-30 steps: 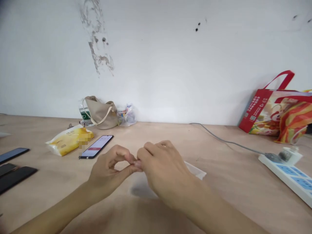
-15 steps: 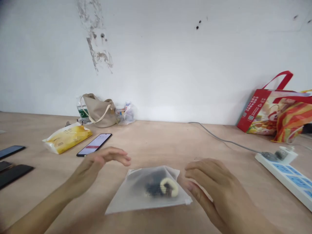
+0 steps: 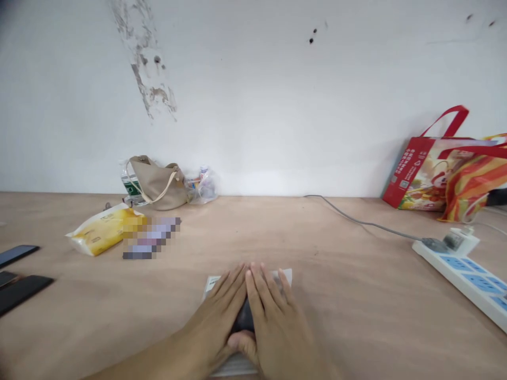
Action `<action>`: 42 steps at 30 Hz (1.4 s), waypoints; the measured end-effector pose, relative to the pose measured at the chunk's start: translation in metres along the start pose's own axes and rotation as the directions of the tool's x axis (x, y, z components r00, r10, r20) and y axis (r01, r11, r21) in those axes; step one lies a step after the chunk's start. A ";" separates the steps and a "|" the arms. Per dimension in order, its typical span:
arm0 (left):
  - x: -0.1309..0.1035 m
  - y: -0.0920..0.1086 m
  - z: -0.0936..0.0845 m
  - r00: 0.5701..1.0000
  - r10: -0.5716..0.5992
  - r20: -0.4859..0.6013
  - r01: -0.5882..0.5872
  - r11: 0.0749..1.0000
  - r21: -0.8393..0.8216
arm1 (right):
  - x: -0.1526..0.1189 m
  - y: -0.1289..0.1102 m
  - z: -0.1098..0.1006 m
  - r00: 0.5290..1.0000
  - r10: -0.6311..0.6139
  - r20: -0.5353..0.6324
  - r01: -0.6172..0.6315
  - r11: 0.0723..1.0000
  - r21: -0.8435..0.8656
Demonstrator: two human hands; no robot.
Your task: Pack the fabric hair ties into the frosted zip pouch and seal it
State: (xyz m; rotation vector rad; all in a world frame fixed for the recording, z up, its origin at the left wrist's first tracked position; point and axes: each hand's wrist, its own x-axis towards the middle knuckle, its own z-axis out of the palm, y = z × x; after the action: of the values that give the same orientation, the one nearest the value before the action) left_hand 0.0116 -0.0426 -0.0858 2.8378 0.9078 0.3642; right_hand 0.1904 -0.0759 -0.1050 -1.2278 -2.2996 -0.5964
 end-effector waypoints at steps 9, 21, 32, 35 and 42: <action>0.014 0.016 0.003 0.997 -0.038 0.068 0.038 0.999 0.011 | -0.035 0.016 0.011 0.983 0.084 0.161 -0.114 0.975 0.191; 0.016 0.021 -0.005 0.983 -0.119 0.141 0.121 0.993 -0.001 | -0.029 0.019 -0.001 0.899 0.137 0.416 -0.291 0.896 0.335; 0.014 0.021 -0.005 0.992 -0.101 0.076 0.100 0.995 0.011 | -0.034 0.020 0.003 0.899 0.158 0.409 -0.293 0.911 0.292; 0.012 0.020 -0.005 0.996 -0.075 0.039 0.074 0.997 0.012 | -0.038 0.025 0.002 0.908 0.144 0.395 -0.292 0.892 0.346; 0.007 0.012 -0.005 1.000 0.019 -0.012 -0.019 0.998 0.056 | -0.035 0.050 -0.005 0.849 0.457 0.265 -0.528 0.710 0.466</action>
State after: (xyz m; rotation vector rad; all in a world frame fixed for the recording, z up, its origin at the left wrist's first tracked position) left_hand 0.0227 -0.0478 -0.0767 2.8996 0.9077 0.3651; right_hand 0.2506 -0.0763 -0.1133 -1.5285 -1.8922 0.3070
